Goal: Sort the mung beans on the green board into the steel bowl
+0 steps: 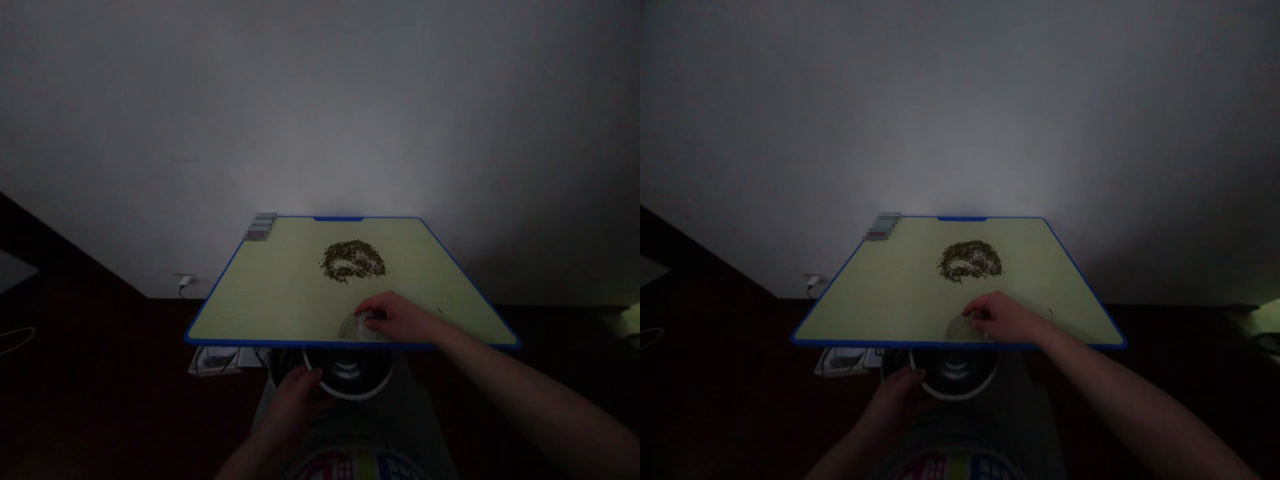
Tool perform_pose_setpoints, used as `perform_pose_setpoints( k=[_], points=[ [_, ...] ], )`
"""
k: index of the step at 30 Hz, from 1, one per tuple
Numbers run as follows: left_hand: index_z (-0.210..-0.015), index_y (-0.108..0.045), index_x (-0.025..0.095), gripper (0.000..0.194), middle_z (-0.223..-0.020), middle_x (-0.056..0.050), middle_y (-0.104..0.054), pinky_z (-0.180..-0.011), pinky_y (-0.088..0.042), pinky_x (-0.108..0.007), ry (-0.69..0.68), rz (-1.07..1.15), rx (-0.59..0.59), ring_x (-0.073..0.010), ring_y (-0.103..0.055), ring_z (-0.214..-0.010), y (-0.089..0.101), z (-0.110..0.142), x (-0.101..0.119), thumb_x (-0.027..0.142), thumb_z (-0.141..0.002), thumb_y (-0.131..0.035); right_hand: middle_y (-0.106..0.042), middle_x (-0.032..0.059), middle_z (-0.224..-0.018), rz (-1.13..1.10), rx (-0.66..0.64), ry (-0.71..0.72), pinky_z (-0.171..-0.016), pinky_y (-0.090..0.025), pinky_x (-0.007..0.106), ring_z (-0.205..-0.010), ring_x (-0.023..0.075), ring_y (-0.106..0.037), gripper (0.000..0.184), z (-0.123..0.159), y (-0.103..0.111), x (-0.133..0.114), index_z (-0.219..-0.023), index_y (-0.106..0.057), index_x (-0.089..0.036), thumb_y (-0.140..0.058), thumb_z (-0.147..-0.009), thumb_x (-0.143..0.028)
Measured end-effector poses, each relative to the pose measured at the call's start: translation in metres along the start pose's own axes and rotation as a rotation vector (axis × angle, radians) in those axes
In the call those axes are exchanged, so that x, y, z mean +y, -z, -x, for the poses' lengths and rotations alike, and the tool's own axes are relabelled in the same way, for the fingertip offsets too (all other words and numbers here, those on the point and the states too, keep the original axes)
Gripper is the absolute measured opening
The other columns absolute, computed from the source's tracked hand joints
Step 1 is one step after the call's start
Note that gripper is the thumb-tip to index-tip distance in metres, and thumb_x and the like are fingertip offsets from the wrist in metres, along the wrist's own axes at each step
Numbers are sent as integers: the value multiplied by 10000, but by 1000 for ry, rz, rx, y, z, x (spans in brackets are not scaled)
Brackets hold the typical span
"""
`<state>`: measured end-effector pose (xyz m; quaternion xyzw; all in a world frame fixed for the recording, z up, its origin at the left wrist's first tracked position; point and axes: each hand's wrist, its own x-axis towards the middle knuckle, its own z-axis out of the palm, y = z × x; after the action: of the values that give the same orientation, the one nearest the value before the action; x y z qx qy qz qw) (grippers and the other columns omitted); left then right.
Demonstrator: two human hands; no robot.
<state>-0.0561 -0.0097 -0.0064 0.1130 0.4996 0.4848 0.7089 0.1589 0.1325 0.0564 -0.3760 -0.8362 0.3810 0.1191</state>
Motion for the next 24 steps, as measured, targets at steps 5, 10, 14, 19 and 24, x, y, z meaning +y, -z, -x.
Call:
perform_pose_setpoints(
  k=[5, 10, 14, 19, 24],
  points=[
    [-780, -660, 138, 85, -849, -105, -743, -769, -539, -408, -12, -5, -3, -256, -681, -847, 2, -1, -1, 203, -732, -633, -639, 39, -757, -30, -7, 17, -602, -410, 254, -655, 138, -541, 314, 2, 0, -2, -1042, -673, -142, -556, -763, -226],
    [-773, -651, 153, 65, -830, -91, -743, -781, -539, -415, -1, -7, -4, -246, -682, -828, 1, -1, 0, 204, -737, -632, -636, 28, -727, -25, -14, 36, -581, -409, 244, -633, 133, -542, 319, 5, 0, -4, -1054, -670, -142, -551, -769, -226],
    [-796, -644, 133, 92, -837, -108, -741, -758, -548, -416, -2, -9, -7, -255, -687, -825, -1, -2, 0, 194, -728, -630, -676, 45, -777, 68, -1, 85, -615, -428, 257, -667, 149, -582, 321, 11, 0, -11, -1057, -675, -154, -547, -770, -217],
    [-799, -647, 119, 108, -822, -109, -738, -745, -556, -406, -13, -15, 24, -233, -691, -777, -4, -3, -1, 181, -711, -645, -690, 75, -898, 171, 0, 212, -735, -444, 299, -810, 185, -611, 305, 28, 1, -11, -1051, -674, -170, -524, -788, -210],
    [-788, -662, 113, 117, -834, -118, -738, -770, -546, -379, 12, -89, -44, -237, -690, -813, -15, -5, -9, 196, -713, -628, -614, 27, -726, -55, 157, 27, -599, -437, 256, -650, 142, -556, 293, 38, 10, 18, -1033, -651, -168, -529, -806, -307]
  ],
)
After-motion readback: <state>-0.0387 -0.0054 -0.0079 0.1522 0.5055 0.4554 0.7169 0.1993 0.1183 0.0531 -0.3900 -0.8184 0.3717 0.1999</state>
